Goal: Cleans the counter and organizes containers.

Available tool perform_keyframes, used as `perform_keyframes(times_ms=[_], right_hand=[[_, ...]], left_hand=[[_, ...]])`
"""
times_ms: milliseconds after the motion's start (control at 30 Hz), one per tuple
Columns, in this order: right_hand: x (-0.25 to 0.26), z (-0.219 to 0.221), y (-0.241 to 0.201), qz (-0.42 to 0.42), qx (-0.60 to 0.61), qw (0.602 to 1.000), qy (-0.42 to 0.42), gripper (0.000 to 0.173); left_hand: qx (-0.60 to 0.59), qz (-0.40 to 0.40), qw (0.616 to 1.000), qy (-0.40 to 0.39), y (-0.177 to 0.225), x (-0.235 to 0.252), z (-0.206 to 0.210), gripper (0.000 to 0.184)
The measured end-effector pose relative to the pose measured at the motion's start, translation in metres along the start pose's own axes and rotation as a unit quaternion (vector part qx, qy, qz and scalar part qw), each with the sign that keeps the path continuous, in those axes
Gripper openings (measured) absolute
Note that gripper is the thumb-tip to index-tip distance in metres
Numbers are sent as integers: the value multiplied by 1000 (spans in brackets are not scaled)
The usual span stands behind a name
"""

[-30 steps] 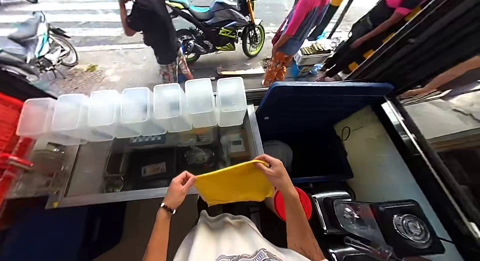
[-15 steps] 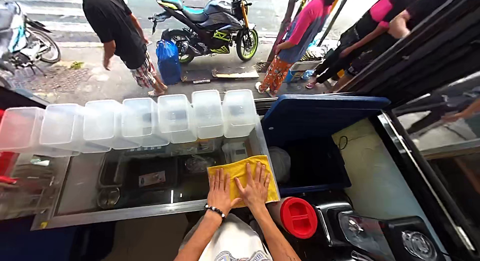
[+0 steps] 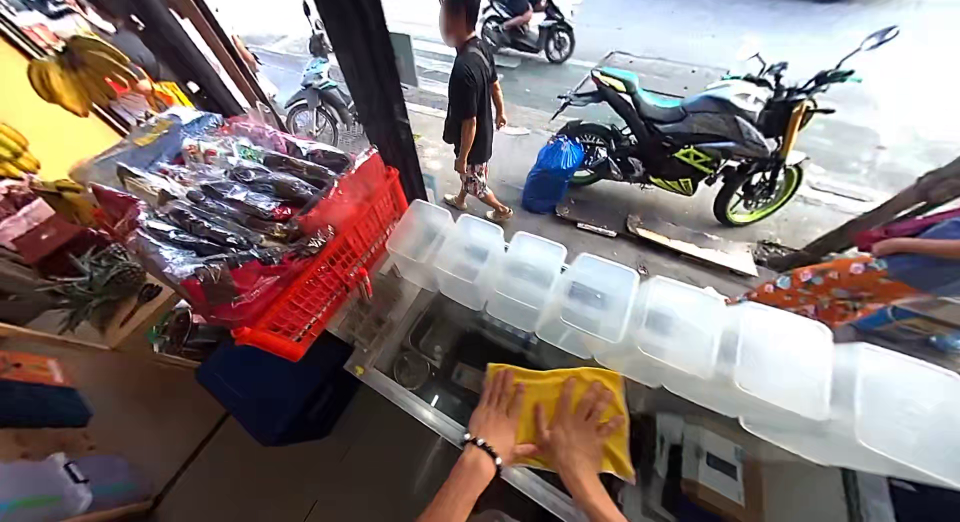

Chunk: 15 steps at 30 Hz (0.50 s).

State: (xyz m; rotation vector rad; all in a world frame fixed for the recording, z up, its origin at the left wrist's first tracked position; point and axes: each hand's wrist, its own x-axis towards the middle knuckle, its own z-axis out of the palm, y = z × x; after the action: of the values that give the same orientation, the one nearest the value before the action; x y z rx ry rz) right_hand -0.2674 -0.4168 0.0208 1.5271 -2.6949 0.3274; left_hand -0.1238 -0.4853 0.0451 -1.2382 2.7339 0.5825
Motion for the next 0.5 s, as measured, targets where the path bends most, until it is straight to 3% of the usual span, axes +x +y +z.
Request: perform_keyframes(times_ms=[100, 200, 367, 500], right_hand=[[25, 21, -91, -133, 49, 990, 1, 89], [61, 37, -165, -257, 106, 960, -19, 86], [122, 59, -240, -351, 142, 919, -110, 88], [143, 57, -254, -357, 133, 915, -134, 83]], left_hand=[[-5, -118, 992, 41, -73, -35, -22, 114], [-4, -199, 970, 141, -116, -54, -25, 105], [13, -306, 935, 176, -138, -31, -35, 93], [48, -364, 916, 161, -135, -10, -42, 98]])
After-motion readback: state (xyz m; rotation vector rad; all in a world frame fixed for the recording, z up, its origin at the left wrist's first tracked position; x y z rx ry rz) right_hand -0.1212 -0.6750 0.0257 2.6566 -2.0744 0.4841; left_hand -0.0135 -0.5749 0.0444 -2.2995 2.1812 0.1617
